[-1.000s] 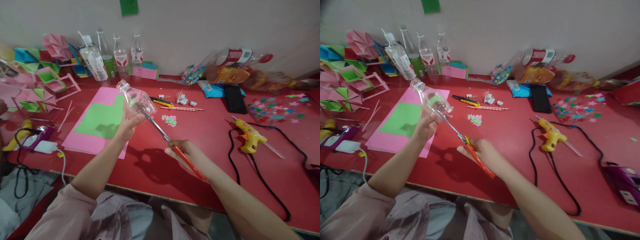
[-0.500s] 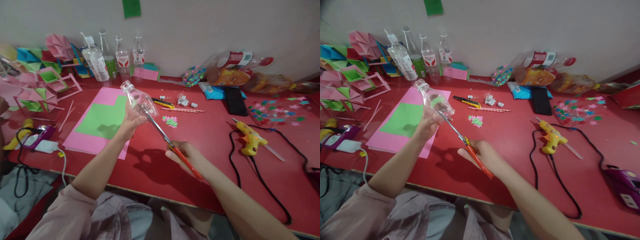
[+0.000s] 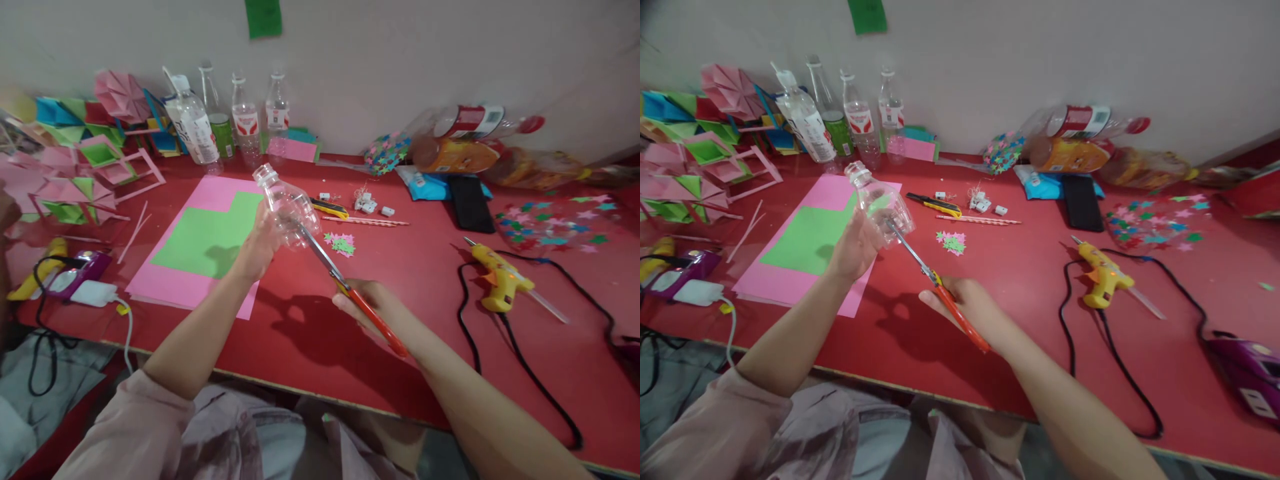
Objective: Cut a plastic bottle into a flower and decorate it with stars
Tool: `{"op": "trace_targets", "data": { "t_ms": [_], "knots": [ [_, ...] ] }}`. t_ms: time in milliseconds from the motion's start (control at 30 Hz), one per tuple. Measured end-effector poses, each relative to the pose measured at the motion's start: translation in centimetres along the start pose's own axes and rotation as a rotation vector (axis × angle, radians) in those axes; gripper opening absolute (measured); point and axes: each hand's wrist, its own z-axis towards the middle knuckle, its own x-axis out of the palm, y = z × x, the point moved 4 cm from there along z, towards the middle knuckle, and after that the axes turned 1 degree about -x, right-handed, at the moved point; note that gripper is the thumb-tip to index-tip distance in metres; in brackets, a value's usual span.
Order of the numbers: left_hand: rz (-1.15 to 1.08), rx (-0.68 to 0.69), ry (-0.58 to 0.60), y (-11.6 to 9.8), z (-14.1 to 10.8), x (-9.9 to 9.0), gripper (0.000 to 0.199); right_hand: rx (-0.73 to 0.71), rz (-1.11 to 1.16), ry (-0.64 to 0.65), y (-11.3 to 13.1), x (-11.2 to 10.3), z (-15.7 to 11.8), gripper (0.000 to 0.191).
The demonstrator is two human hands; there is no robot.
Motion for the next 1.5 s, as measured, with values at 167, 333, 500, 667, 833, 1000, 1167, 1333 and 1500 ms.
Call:
{"op": "trace_targets", "data": {
  "t_ms": [167, 333, 500, 667, 833, 1000, 1167, 1333, 1500],
  "knots": [
    [0.034, 0.036, -0.003, -0.4, 0.2, -0.3, 0.048, 0.004, -0.016, -0.049, -0.2, -0.3, 0.3, 0.056],
    [0.031, 0.093, 0.002, -1.2, 0.2, -1.1, 0.046, 0.048, -0.061, -0.062, 0.0, -0.7, 0.4, 0.056],
    [0.035, 0.101, 0.043, -1.5, 0.3, -1.2, 0.056, 0.033, -0.039, -0.02, 0.1, -0.7, 0.4, 0.054],
    [0.018, 0.114, 0.075, -1.7, 0.2, -1.0, 0.061, -0.049, 0.017, 0.093, 0.0, -0.4, 0.1, 0.052],
    [0.027, 0.167, 0.035, -2.3, 0.0, -0.7, 0.069, -0.053, 0.034, 0.131, 0.0, -0.5, -0.2, 0.053],
    [0.031, 0.204, 0.031, -2.2, 0.0, -0.8, 0.056, -0.094, 0.086, 0.184, 0.1, -0.3, -0.2, 0.052],
    [0.067, 0.211, -0.004, -1.8, 0.2, -1.4, 0.056, -0.069, 0.072, 0.141, 0.2, -0.2, -0.2, 0.049],
    [0.081, 0.215, -0.013, -1.7, 0.2, -1.5, 0.061, -0.089, 0.095, 0.137, 0.3, 0.2, -0.1, 0.049],
    [0.05, 0.244, -0.006, -2.0, 0.1, -1.0, 0.063, -0.089, 0.1, 0.116, 0.1, 0.5, 0.1, 0.053]
  ]
}}
